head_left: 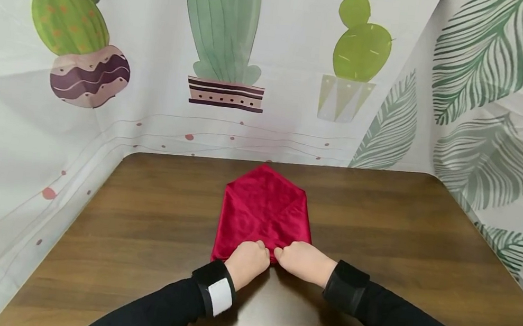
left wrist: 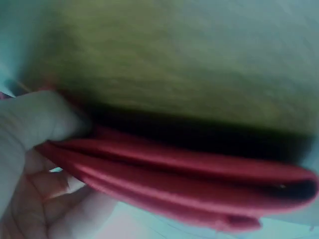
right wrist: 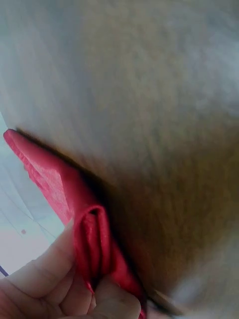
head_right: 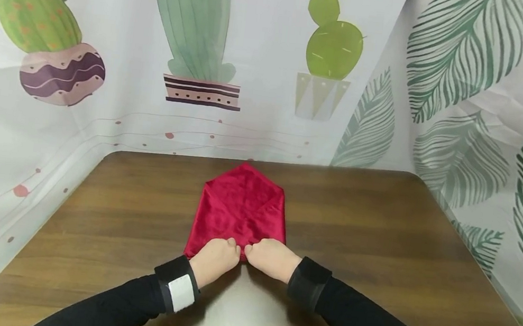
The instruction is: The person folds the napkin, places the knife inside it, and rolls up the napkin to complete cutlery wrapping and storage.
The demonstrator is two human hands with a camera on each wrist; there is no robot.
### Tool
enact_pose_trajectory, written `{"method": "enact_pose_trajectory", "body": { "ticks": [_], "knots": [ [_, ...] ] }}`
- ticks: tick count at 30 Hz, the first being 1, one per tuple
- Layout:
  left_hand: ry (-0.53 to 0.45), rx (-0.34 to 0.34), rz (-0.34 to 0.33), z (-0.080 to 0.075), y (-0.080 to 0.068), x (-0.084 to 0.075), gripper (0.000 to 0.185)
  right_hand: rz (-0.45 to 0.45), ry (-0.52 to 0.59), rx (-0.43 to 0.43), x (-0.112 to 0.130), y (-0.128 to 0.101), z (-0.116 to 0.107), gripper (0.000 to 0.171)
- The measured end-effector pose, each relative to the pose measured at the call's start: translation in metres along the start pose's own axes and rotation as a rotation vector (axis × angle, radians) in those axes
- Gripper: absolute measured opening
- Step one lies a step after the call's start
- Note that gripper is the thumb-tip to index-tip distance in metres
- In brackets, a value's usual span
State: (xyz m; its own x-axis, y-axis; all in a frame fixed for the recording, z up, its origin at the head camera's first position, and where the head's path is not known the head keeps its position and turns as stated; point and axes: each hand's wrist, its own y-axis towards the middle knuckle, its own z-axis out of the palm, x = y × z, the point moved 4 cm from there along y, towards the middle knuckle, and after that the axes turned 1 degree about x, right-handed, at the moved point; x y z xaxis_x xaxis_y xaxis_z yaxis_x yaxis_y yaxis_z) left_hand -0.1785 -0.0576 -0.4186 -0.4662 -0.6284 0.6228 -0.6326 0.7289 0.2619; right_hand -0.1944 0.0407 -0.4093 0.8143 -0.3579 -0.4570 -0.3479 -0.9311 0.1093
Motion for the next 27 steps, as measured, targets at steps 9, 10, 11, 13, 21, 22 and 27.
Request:
{"method": "enact_pose_trajectory", "body": {
  "ticks": [9, 10, 11, 13, 21, 22, 27],
  "knots": [
    [-0.063, -0.005, 0.095, 0.008, -0.004, 0.012, 0.014, 0.057, -0.104, -0.049, 0.006, -0.003, -0.005, 0.022],
    [-0.072, 0.0, 0.097, 0.009, -0.005, 0.013, 0.013, 0.052, -0.118, -0.049, 0.007, -0.003, -0.003, 0.02],
    [-0.088, 0.006, 0.097, 0.009, -0.007, 0.015, 0.012, 0.044, -0.13, -0.039, 0.007, -0.003, 0.0, 0.017],
    [-0.124, 0.026, 0.095, 0.011, -0.01, 0.018, 0.011, 0.031, -0.124, -0.009, 0.007, -0.003, 0.003, 0.014],
    [-0.274, 0.077, 0.071, 0.01, -0.027, 0.037, 0.013, 0.04, 0.06, 0.059, -0.008, -0.009, 0.004, 0.023],
    [-0.306, 0.079, 0.062, 0.01, -0.028, 0.04, 0.013, 0.046, 0.088, 0.071, -0.011, -0.009, 0.005, 0.023],
    [-0.524, 0.153, -0.072, 0.016, -0.032, 0.057, 0.02, 0.09, 0.263, 0.131, -0.026, -0.008, 0.005, 0.021]
  ]
}}
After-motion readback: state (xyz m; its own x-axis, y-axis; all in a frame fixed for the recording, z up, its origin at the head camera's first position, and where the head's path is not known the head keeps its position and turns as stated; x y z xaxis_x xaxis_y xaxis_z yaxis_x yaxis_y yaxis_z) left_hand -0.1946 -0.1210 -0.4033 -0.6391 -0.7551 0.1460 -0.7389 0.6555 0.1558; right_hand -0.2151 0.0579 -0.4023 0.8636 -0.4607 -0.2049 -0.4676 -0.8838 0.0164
